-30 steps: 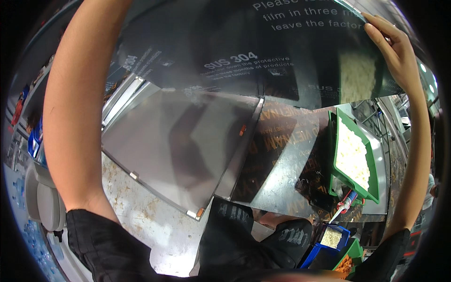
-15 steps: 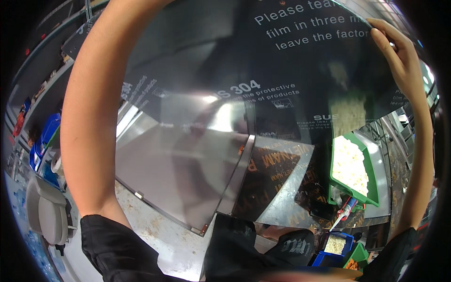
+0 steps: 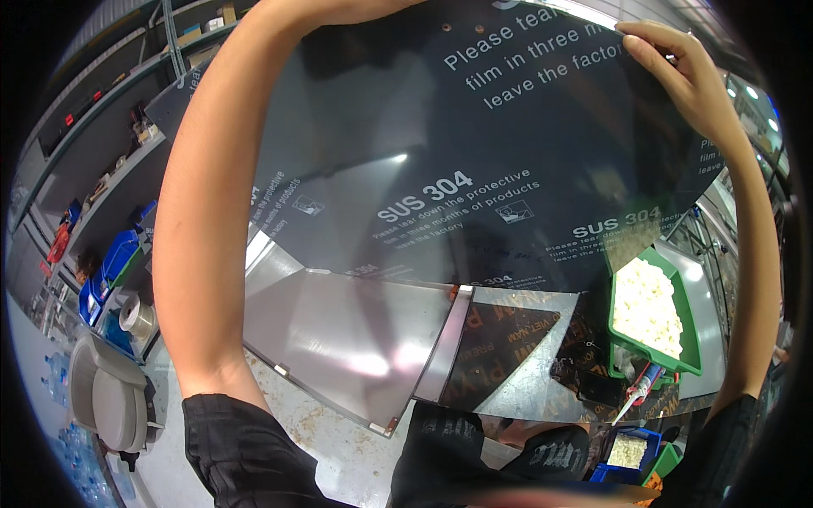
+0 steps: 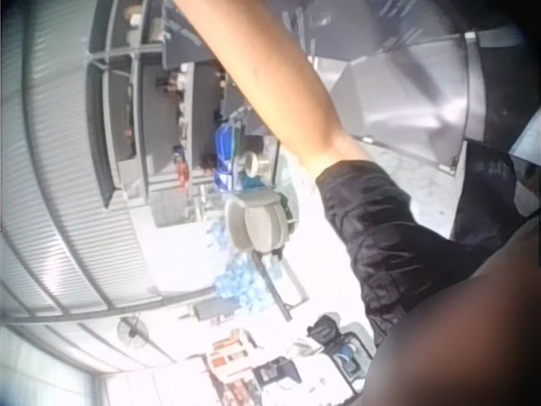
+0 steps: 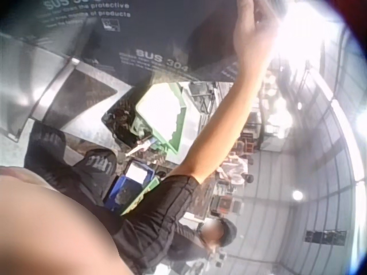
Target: The person applies adhesive to small orange plastic clips and attaches them to the edges of a large stainless steel pan. They repeat this process for several clips along the pan's perimeter, then place a protective film over the pan.
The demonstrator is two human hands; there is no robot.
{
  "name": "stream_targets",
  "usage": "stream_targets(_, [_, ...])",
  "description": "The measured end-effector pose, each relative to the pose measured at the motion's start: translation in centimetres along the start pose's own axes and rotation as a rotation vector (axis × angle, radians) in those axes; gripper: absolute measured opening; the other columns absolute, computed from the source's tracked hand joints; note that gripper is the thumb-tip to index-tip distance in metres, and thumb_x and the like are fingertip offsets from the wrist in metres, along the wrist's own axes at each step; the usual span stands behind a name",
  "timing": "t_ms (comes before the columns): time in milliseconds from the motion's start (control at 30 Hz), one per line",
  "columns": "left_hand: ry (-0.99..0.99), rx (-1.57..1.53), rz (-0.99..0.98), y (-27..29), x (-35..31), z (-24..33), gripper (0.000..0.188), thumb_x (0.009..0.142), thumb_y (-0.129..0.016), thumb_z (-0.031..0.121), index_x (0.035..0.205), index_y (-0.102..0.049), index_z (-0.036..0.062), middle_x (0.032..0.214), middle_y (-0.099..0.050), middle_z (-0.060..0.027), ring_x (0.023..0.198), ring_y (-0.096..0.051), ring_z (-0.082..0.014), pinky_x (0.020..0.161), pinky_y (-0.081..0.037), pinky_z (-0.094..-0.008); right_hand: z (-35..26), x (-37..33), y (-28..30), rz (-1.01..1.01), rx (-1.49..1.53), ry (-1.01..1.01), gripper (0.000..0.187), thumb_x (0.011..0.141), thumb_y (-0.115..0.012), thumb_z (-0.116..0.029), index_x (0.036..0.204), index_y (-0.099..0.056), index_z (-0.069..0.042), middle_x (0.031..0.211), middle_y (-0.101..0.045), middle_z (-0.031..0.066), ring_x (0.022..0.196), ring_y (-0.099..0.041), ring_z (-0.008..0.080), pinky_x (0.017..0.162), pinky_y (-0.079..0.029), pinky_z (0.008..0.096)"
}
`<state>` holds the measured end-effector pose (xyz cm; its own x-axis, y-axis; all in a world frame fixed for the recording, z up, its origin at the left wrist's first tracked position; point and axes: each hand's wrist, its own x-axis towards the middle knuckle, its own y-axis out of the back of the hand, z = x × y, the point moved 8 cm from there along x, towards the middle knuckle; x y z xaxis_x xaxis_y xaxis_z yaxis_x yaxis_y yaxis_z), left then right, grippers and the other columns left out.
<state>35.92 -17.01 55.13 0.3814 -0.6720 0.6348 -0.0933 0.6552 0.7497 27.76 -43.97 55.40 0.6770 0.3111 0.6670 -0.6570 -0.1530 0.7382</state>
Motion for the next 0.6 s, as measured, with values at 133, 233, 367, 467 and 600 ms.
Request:
stream_targets(133, [0.074, -0.044, -0.042, 0.2, -0.8, -0.6, 0.047, 0.098, -0.068, 0.050, 0.104, -0.081, 0.0044, 0.081, -0.076, -0.0038, 0.072, -0.067, -0.0103, 0.069, -0.053, -0.0289, 0.4, 0.4, -0.3, -0.003, 0.047, 0.010, 0.037, 0.106, -0.063, -0.026, 0.130, -0.069, 0.001, 0.109, -0.072, 0.0049, 0.101, -0.061, 0.0097, 0.093, -0.047, 0.0264])
stream_targets(233, [0.036, 0.000, -0.032, 0.1, -0.1, -0.8, 0.048, 0.097, -0.070, 0.050, 0.105, -0.081, 0.0042, 0.088, -0.078, -0.0065, 0.080, -0.070, -0.0132, 0.077, -0.055, -0.0309, 0.7, 0.5, -0.5, -0.020, 0.063, -0.006, 0.038, 0.106, -0.062, -0.026, 0.131, -0.068, 0.001, 0.108, -0.071, 0.0043, 0.100, -0.061, 0.0087, 0.092, -0.047, 0.0250])
stream_targets(367, [-0.011, -0.016, -0.009, 0.0, 0.2, -1.0, 0.049, 0.095, -0.072, 0.052, 0.106, -0.081, 0.0053, 0.093, -0.079, -0.0086, 0.084, -0.071, -0.0158, 0.083, -0.055, -0.0324, 0.6, 0.6, -0.6, -0.063, 0.064, -0.005, 0.037, 0.107, -0.061, -0.025, 0.131, -0.067, 0.003, 0.107, -0.071, 0.0032, 0.099, -0.060, 0.0077, 0.092, -0.047, 0.0244])
stream_targets(467, [-0.007, -0.016, -0.007, 0.2, 0.1, -0.9, 0.049, 0.093, -0.073, 0.052, 0.106, -0.081, 0.0061, 0.095, -0.079, -0.0090, 0.084, -0.071, -0.0161, 0.083, -0.055, -0.0325, 0.3, 0.9, -0.9, -0.080, 0.104, 0.015, 0.037, 0.107, -0.060, -0.024, 0.130, -0.067, 0.004, 0.107, -0.071, 0.0026, 0.099, -0.060, 0.0071, 0.092, -0.047, 0.0242])
stream_targets(600, [0.096, -0.045, -0.146, -0.1, 0.1, -1.3, 0.047, 0.091, -0.076, 0.052, 0.106, -0.082, 0.0080, 0.096, -0.080, -0.0091, 0.085, -0.072, -0.0156, 0.082, -0.056, -0.0328, 0.4, 1.0, -1.1, -0.104, 0.149, 0.008, 0.037, 0.108, -0.060, -0.024, 0.131, -0.066, 0.005, 0.108, -0.071, 0.0023, 0.099, -0.060, 0.0066, 0.093, -0.047, 0.0241])
